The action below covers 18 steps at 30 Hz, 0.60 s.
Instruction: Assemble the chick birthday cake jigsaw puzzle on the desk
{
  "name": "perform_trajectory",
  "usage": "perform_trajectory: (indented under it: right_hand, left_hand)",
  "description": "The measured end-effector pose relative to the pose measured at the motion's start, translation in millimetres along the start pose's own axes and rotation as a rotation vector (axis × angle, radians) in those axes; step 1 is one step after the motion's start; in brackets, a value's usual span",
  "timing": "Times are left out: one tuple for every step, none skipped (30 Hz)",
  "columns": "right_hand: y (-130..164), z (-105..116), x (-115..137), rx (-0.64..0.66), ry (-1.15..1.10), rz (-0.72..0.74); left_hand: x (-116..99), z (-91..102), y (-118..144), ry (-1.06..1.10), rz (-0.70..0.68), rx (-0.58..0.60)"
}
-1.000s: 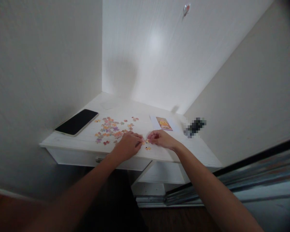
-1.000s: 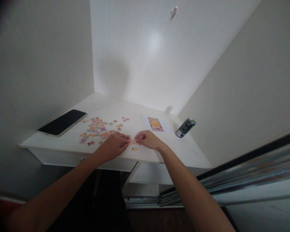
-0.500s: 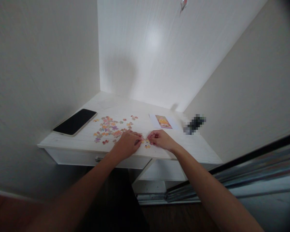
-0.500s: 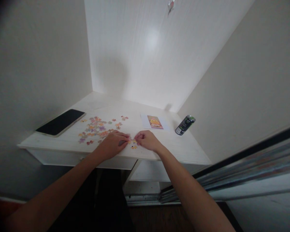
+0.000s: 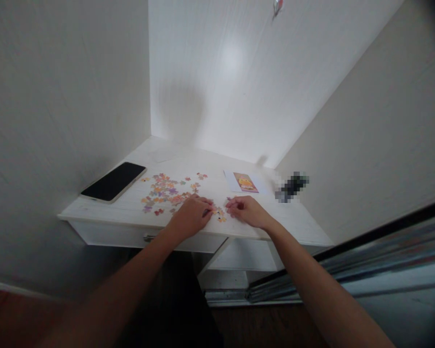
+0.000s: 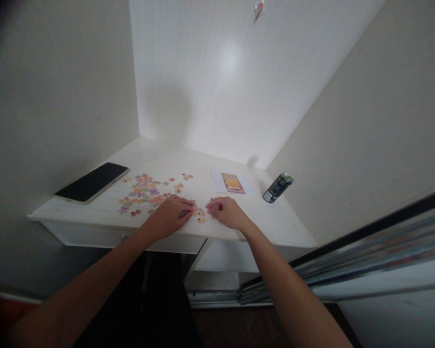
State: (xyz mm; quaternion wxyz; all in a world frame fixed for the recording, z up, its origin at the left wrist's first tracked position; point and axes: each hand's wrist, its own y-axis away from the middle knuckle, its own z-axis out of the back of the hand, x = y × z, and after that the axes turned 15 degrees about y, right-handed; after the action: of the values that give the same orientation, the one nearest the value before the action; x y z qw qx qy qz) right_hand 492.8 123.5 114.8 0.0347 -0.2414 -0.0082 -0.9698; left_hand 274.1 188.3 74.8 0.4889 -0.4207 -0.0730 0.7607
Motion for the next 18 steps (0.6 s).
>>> perform_trajectory:
  right_hand:
    - [2, 1, 1, -0.038, 0.050, 0.022]
    - [3, 2, 2, -0.071, 0.092, 0.046]
    - [5, 2, 4, -0.092, 0.119, 0.070]
    - [6, 1, 6, -0.102, 0.130, 0.090]
    - [6, -1, 8, -0.105, 0.134, 0.109]
    - [7, -4, 10, -0.110, 0.139, 0.122]
    - [7, -6, 12, -0.120, 0.147, 0.126]
    - [7, -8, 14, -0.136, 0.156, 0.125]
    - [7, -10, 15, -0.149, 0.166, 0.124]
    - [6, -12, 16, -0.160, 0.173, 0.126]
    - [6, -13, 17, -0.165, 0.175, 0.132]
    - [6, -13, 17, -0.163, 0.171, 0.141]
    - [6, -14, 17, -0.159, 0.162, 0.148]
    - [5, -14, 16, -0.162, 0.149, 0.148]
    - [5, -15, 14, -0.169, 0.131, 0.143]
    - [4, -16, 13, -0.179, 0.104, 0.135]
    - [3, -16, 11, -0.183, 0.064, 0.126]
    - [1, -16, 8, -0.178, 0.009, 0.118]
  left_hand:
    - [-1, 0.4, 0, 0.001, 0.001, 0.001]
    - [-1, 0.9, 0, 0.001, 0.003, 0.002]
    - [-2, 1.5, 0, 0.001, 0.006, 0.002]
    - [-3, 2.0, 0, 0.001, 0.010, 0.003]
    - [-4, 2.4, 0, 0.000, 0.015, 0.002]
    - [-5, 2.7, 0, -0.002, 0.022, 0.000]
    - [-6, 2.8, 0, -0.005, 0.027, -0.001]
    - [-6, 2.9, 0, -0.008, 0.032, -0.001]
    - [-6, 2.9, 0, -0.011, 0.034, -0.001]
    - [-6, 2.9, 0, -0.013, 0.035, 0.000]
    - [-7, 3.0, 0, -0.014, 0.034, 0.002]
    - [-7, 3.0, 0, -0.015, 0.032, 0.003]
    - [-7, 3.1, 0, -0.016, 0.030, 0.004]
    - [-7, 3.2, 0, -0.017, 0.030, 0.004]
    - [-7, 3.3, -1, -0.019, 0.029, 0.004]
    - [-7, 3.4, -1, -0.020, 0.028, 0.005]
    - [-7, 3.3, -1, -0.021, 0.026, 0.005]
    - [-6, 3.2, -1, -0.021, 0.024, 0.004]
